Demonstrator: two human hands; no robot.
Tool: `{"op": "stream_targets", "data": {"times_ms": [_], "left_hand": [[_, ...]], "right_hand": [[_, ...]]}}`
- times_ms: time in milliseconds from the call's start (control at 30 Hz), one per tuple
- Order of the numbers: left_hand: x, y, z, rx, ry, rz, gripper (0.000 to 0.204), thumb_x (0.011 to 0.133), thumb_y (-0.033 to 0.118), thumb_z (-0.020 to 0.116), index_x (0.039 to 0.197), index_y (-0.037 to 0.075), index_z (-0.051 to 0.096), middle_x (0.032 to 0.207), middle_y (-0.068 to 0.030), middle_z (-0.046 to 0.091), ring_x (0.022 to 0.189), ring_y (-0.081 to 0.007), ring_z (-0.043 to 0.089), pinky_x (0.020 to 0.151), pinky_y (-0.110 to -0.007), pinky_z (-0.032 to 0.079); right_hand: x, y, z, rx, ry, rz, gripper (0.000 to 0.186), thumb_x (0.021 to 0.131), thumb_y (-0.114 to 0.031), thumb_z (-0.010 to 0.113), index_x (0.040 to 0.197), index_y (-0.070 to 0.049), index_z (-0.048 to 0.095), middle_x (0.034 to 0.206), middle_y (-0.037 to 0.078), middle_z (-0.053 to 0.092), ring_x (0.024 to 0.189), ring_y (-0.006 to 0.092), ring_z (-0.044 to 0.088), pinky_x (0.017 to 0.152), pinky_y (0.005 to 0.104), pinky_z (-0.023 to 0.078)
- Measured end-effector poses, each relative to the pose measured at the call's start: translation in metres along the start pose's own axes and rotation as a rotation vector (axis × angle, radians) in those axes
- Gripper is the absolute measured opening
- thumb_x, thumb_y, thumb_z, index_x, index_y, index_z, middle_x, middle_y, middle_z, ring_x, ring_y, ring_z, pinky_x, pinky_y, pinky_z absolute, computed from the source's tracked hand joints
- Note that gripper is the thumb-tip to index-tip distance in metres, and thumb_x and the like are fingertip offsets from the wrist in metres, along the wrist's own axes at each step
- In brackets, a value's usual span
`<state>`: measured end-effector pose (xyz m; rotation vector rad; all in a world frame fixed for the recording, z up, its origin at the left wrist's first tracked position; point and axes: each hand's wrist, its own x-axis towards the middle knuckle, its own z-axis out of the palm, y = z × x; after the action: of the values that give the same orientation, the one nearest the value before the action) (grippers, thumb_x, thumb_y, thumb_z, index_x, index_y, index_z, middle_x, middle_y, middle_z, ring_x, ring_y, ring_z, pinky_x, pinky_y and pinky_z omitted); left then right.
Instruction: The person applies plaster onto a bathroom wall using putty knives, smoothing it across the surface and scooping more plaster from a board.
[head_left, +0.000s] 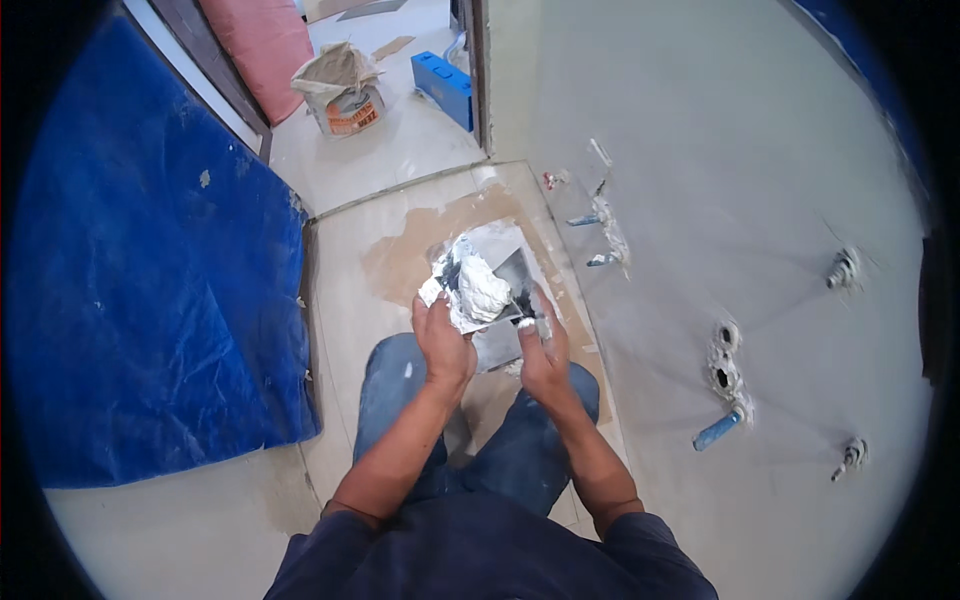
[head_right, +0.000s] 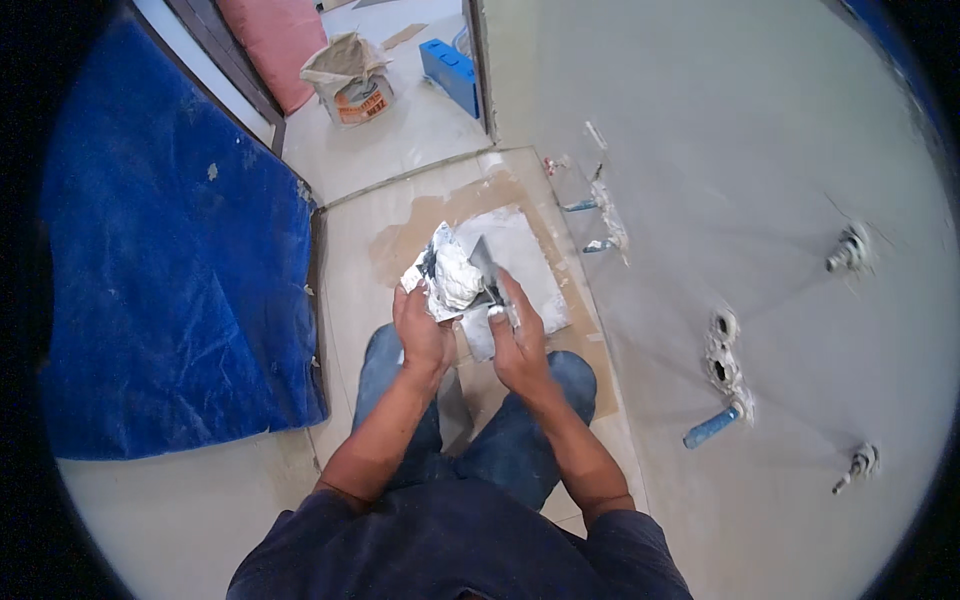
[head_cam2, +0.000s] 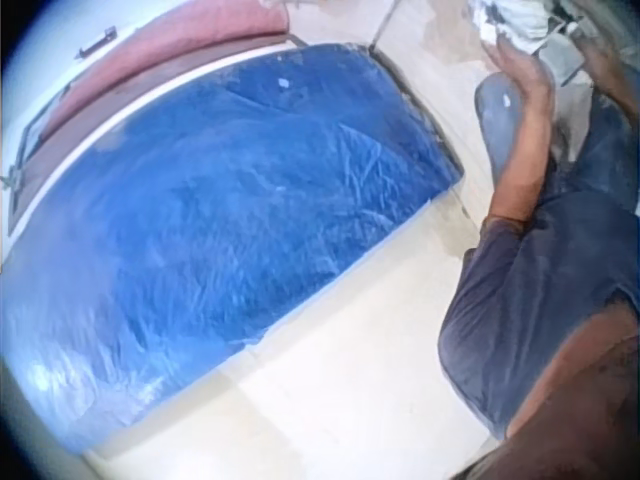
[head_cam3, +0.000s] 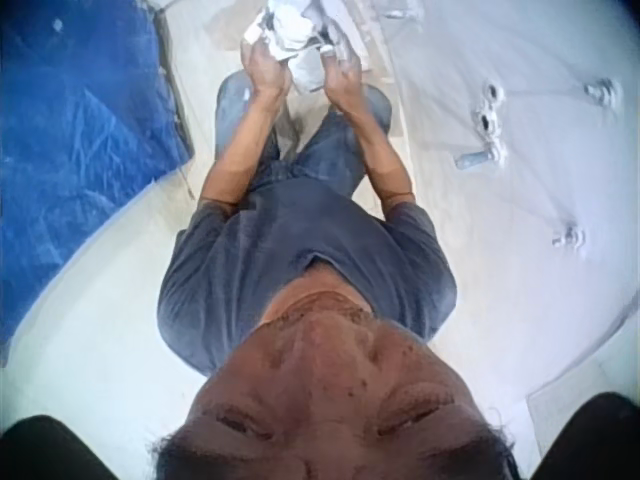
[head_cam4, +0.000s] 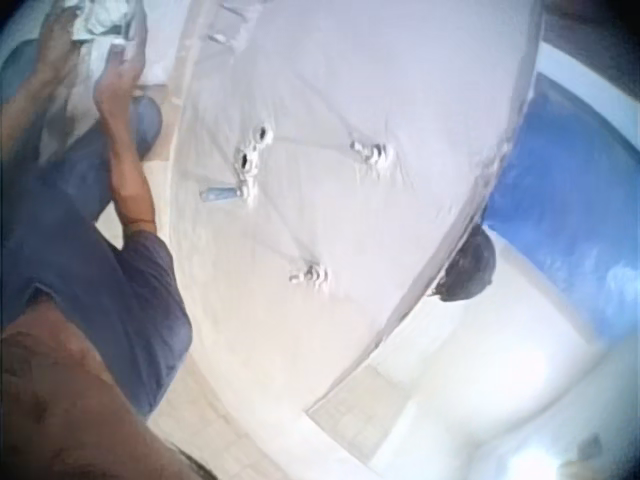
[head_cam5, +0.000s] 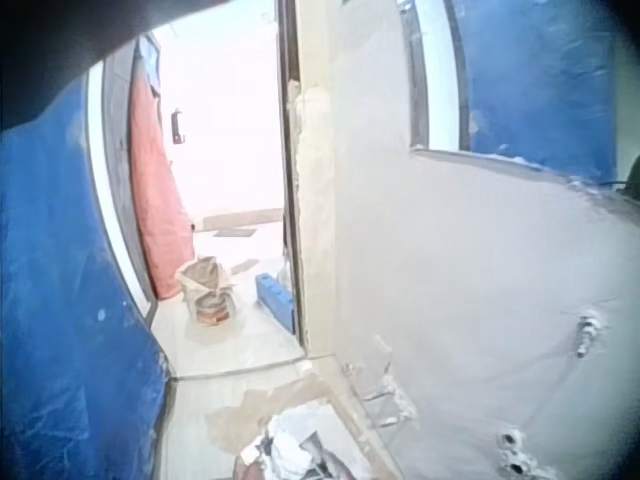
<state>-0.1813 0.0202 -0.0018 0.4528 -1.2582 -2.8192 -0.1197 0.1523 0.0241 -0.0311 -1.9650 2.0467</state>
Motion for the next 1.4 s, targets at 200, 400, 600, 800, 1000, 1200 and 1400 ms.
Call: {"op": "stream_targets", "data": {"times_ms": [200,400,600,800,1000,1200,1400], "left_hand": [[0.029,0.011,-0.016,-0.098,0.02,0.038,0.028,0.106,0.01,0.046,0.132,0.003,0.054,0.122,-0.0119,0.068,0.106,-0.0223,0.071,0.085,-0.037,0.059],[0.051,0.033,-0.056,-0.05,-0.294,-0.389,0.038,0.102,0.012,0.047,0.137,0.0,0.056,0.131,-0.0137,0.068,0.12,-0.0277,0.069,0.106,-0.042,0.055],[0.054,0.055,-0.069,-0.042,-0.548,-0.761,0.043,0.101,0.01,0.046,0.142,-0.004,0.053,0.134,-0.0184,0.067,0.122,-0.0297,0.069,0.109,-0.043,0.054],[0.028,0.035,-0.028,0.051,-0.82,-0.984,0.047,0.099,0.011,0.048,0.143,-0.004,0.053,0.134,-0.0181,0.067,0.119,-0.0293,0.069,0.106,-0.043,0.056],[0.088,0.01,-0.053,0.133,-0.903,-0.853,0.043,0.111,0.018,0.042,0.144,-0.005,0.055,0.139,-0.0163,0.067,0.124,-0.0255,0.067,0.108,-0.039,0.054],[0.065,-0.039,-0.042,0.191,-1.034,-1.067,0.047,0.109,0.021,0.043,0.152,0.003,0.049,0.145,-0.0116,0.063,0.132,-0.0263,0.061,0.116,-0.041,0.045],[0.044,-0.073,-0.058,0.15,-1.105,-1.303,0.047,0.108,0.022,0.046,0.152,0.003,0.049,0.143,-0.0122,0.064,0.131,-0.0268,0.062,0.113,-0.042,0.049]], "right_hand": [[0.023,0.045,-0.021,-0.587,-0.19,-0.224,0.036,0.107,-0.01,0.055,0.14,0.0,0.061,0.133,0.019,0.068,0.126,0.0295,0.064,0.109,0.0365,0.047],[0.036,0.018,-0.03,-0.047,0.029,0.245,0.038,0.11,-0.022,0.057,0.141,0.001,0.059,0.122,0.006,0.071,0.111,0.0139,0.064,0.101,0.0313,0.049],[0.016,-0.01,-0.019,0.352,0.273,0.334,0.043,0.111,-0.029,0.059,0.141,0.002,0.056,0.122,0.005,0.071,0.112,0.0141,0.066,0.098,0.0323,0.053],[-0.05,-0.026,-0.08,0.442,0.125,0.484,0.044,0.109,-0.024,0.063,0.145,0.0,0.054,0.124,0.006,0.07,0.109,0.0131,0.067,0.091,0.0297,0.056],[-0.102,-0.047,-0.078,-0.252,0.142,0.622,0.046,0.108,-0.038,0.06,0.137,-0.002,0.066,0.129,0.012,0.071,0.119,0.0203,0.062,0.107,0.0358,0.046],[-0.171,-0.074,-0.087,0.247,0.22,0.494,0.054,0.111,-0.041,0.055,0.145,0.001,0.054,0.129,0.017,0.069,0.111,0.0248,0.071,0.08,0.0493,0.067],[-0.244,-0.09,-0.077,0.699,0.512,0.245,0.063,0.111,-0.05,0.047,0.149,0.0,0.049,0.138,0.019,0.065,0.117,0.0325,0.071,0.087,0.0545,0.063]]}}
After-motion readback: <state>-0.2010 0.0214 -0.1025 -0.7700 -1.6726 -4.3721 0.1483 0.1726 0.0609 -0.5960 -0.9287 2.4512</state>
